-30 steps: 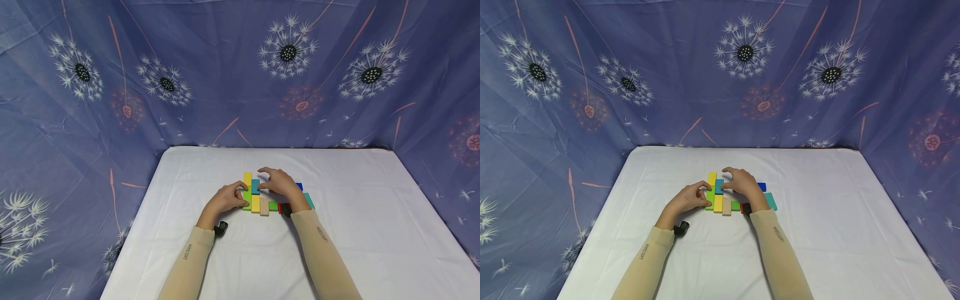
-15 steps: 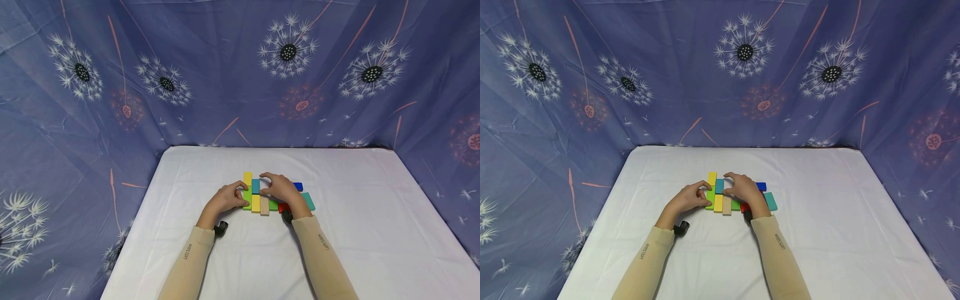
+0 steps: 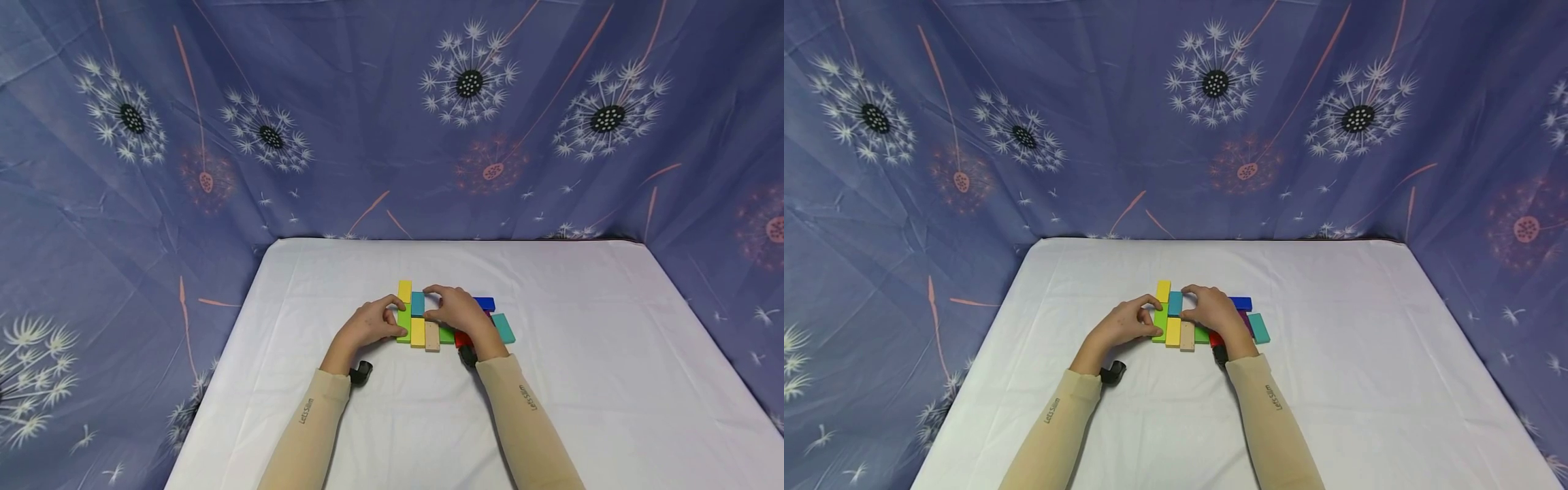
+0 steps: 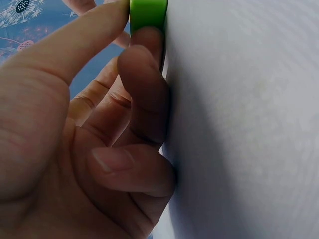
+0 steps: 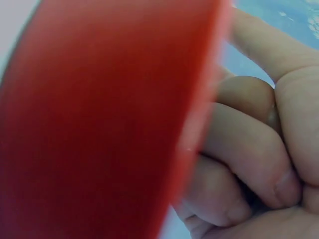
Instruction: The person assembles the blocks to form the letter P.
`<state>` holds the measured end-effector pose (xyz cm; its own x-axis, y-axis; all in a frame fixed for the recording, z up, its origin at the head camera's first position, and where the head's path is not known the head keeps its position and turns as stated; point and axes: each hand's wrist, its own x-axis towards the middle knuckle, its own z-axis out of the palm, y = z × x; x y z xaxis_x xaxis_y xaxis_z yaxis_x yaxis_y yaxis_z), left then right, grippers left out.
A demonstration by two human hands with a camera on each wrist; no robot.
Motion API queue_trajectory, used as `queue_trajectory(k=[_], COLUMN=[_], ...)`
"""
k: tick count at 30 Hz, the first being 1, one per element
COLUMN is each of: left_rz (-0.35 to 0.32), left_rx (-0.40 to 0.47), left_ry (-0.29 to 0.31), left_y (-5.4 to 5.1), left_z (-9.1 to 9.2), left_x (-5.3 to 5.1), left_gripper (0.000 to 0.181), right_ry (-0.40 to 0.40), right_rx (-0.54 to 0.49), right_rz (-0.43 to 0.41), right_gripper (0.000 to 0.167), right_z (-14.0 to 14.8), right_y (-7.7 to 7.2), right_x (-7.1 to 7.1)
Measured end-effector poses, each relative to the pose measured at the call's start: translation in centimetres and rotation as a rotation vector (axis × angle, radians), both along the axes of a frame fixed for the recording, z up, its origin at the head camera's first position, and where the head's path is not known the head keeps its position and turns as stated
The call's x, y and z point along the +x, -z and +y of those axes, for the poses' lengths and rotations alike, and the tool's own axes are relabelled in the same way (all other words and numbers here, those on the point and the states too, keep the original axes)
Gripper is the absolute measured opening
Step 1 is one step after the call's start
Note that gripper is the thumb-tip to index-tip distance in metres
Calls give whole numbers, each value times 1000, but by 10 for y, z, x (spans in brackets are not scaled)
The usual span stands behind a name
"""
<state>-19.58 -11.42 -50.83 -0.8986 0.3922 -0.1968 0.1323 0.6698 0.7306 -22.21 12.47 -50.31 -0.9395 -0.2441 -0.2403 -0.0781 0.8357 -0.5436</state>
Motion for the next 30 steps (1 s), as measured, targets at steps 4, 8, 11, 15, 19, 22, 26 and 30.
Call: queue_trajectory(k=[4, 8, 11, 15, 19, 22, 26, 30], left_rz=[-3, -9, -14, -15, -19, -22, -22, -28], left_rx=[1, 10, 13, 14, 18, 17, 10, 7], left_ry=[-2, -6, -9, -13, -12, -12, -14, -16], left_y=[0, -1, -1, 0, -1, -1, -1, -1], left_z=[0, 0, 0, 0, 0, 0, 0, 0], left_x=[0, 0, 1, 1, 2, 2, 2, 1], left_gripper=[47, 47, 47, 47, 48, 47, 47, 48], right_ry=[-6, -11, -8, -2, 7, 0, -10, -6], right_rx=[0, -11, -18, -31, -36, -40, -72, -96], right_rz=[3, 20, 32, 49, 73, 90, 98, 94], right_gripper=[65, 63, 64, 65, 65, 65, 66, 66], right_z=[-1, 0, 2, 6, 10, 13, 15, 17], right_y=[0, 1, 1, 2, 1, -2, -7, -14], right_x=[0, 0, -1, -1, -1, -1, -4, -8])
